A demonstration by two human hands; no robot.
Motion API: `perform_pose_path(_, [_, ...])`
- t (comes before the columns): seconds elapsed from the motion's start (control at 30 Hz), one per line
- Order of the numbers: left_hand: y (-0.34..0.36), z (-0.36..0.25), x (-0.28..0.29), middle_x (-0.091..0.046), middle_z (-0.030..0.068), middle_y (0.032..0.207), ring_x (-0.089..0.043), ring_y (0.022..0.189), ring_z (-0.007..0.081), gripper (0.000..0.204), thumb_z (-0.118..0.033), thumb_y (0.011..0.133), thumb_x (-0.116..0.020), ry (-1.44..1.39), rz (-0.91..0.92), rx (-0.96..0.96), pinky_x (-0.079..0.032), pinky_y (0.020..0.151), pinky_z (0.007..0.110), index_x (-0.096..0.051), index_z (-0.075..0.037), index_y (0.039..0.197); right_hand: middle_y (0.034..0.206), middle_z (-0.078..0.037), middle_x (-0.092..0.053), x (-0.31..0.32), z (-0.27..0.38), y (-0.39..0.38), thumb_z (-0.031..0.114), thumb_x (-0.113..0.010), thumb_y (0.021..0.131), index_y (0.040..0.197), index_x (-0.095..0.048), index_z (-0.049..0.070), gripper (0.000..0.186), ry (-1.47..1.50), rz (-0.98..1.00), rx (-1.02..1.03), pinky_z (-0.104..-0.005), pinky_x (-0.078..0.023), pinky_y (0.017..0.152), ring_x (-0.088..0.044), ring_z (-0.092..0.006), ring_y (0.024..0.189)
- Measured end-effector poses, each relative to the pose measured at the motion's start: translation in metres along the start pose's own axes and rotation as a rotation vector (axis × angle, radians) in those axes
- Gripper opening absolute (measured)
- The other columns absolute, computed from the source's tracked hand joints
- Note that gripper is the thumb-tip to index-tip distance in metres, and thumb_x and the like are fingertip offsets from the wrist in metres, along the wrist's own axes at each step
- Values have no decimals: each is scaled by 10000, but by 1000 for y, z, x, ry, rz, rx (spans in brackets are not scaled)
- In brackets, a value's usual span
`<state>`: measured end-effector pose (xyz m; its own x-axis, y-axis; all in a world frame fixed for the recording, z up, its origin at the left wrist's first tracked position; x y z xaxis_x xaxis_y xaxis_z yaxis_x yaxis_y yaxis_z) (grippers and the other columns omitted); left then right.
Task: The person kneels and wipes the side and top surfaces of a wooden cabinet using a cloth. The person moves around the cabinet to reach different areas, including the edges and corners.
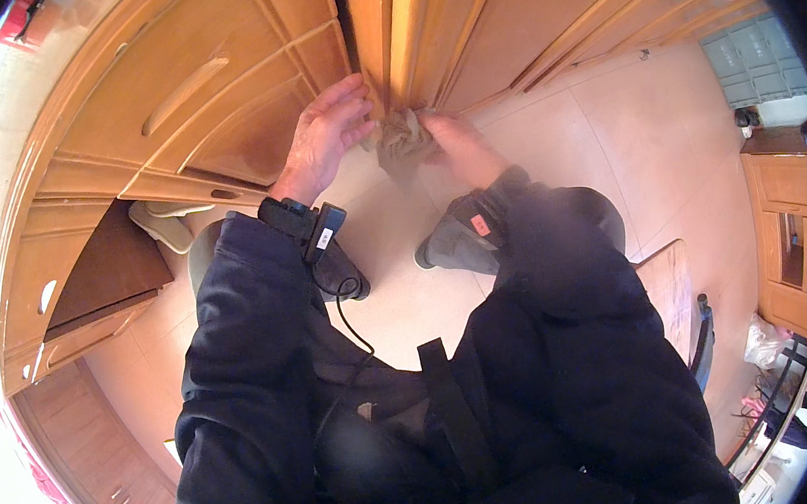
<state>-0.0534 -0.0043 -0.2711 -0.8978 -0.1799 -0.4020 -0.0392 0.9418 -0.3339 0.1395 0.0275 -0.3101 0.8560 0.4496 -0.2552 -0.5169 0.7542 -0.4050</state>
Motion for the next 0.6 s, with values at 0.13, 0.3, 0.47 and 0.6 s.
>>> perform_pose_path(0.13, [0, 4, 4, -590, 85, 1341, -572, 1210, 209, 448, -110, 983, -542, -5, -27, -1, -489, 1000, 354, -483, -34, 1421, 873, 48, -701, -10, 37, -16, 374, -571, 961, 1016, -733, 165, 270, 62, -38, 23, -275, -520, 665, -634, -70, 773])
perform_pose_path(0.3, [6, 10, 12, -573, 102, 1351, -562, 1219, 227, 454, -149, 985, -539, 23, -38, 5, -473, 1020, 372, -480, -21, 1417, 1106, -51, -692, -15, 84, -32, 224, -542, 1009, 1161, -667, -8, 304, 183, -13, 90, -276, -487, 905, -631, -132, 1029])
perform_pose_path(0.47, [9, 15, 17, -478, 174, 1441, -498, 1299, 308, 526, -197, 981, -544, -19, -17, 8, -438, 1077, 436, -423, 24, 1442, 1224, -100, -651, -13, 143, -64, 212, -520, 1010, 1262, -607, 0, 340, 158, 6, 593, -340, -480, 1003, -635, -199, 1082])
perform_pose_path(0.6, [6, 17, 19, -608, 89, 1299, -609, 1122, 221, 424, -184, 1018, -521, -102, -55, 12, -507, 977, 377, -479, -30, 1411, 1328, -137, -586, 7, 167, -73, 256, -534, 998, 1336, -547, 14, 415, 567, 154, 758, -426, -463, 1067, -607, -287, 1157])
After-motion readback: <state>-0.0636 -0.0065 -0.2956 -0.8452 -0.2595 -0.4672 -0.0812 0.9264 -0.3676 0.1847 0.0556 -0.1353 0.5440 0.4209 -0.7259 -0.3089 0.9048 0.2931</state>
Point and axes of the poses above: each hand's wrist, its own y-axis towards the middle knuckle, its own x-axis out of the back of the hand, z = x × y, the point moved 4 cm from there along y, towards the middle knuckle
